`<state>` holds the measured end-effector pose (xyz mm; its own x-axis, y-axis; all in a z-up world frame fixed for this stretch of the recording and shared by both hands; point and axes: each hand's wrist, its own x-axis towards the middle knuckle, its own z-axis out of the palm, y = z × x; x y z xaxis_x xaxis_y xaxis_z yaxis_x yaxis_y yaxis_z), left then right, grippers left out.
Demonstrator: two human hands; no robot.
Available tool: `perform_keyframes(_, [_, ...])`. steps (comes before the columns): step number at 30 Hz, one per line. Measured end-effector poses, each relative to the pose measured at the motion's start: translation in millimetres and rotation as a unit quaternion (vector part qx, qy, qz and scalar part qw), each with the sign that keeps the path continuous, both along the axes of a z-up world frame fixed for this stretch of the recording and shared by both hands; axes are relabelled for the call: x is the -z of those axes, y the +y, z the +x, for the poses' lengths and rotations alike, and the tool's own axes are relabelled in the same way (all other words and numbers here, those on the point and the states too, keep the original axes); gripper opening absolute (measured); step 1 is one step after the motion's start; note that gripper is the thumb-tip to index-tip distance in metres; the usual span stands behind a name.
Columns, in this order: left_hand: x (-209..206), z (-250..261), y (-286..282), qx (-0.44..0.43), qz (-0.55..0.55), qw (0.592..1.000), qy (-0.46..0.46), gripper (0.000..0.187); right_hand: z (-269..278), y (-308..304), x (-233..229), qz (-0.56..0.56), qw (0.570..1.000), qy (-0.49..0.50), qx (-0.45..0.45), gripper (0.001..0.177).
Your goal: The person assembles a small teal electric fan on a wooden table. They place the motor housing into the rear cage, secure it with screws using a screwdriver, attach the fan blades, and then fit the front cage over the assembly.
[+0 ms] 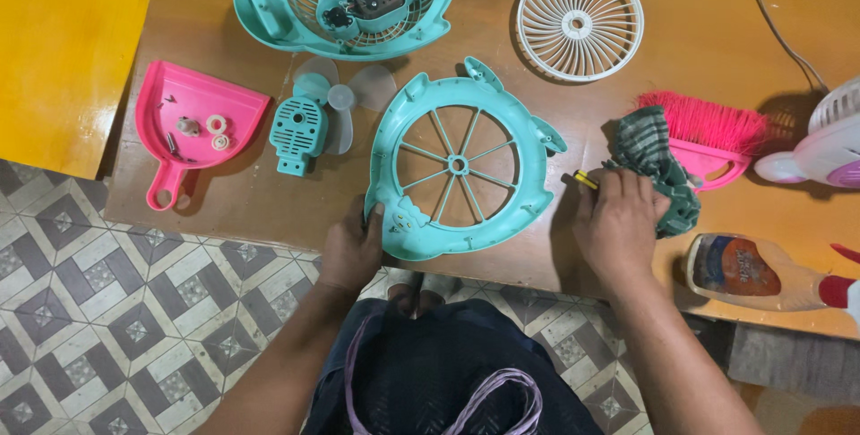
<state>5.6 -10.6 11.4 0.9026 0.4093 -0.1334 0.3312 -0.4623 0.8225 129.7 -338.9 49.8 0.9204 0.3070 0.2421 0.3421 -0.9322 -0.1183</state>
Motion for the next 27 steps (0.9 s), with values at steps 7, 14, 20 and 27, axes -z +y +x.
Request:
perform_keyframes(7, [-3.3,15.0,-24.3,0.058,0.126,0.986,0.088,0.035,11.4,-4.5,-40.4,0.132,0.989,-0.065,0.016,0.02])
perform_keyframes(14, [-27.0,33.9,-51.9,0.149,0.149,0.976,0.053,0.034,12.5,30.5,-57.0,0.191,0.981,-0.037,-0.017,0.02])
perform_keyframes(20, [-46.2,23.0,-7.8,0.072,0.191,0.97,0.129,0.033,-26.8,23.7,-58.4,0.189,0.982,-0.001,-0.006,0.019])
perform_keyframes(27, [-58.5,15.9,48.0,-0.045,0.234,0.969,0.06,0.028,-30.0,3.8,-19.8,0.135,0.99,0.0,0.039,0.02])
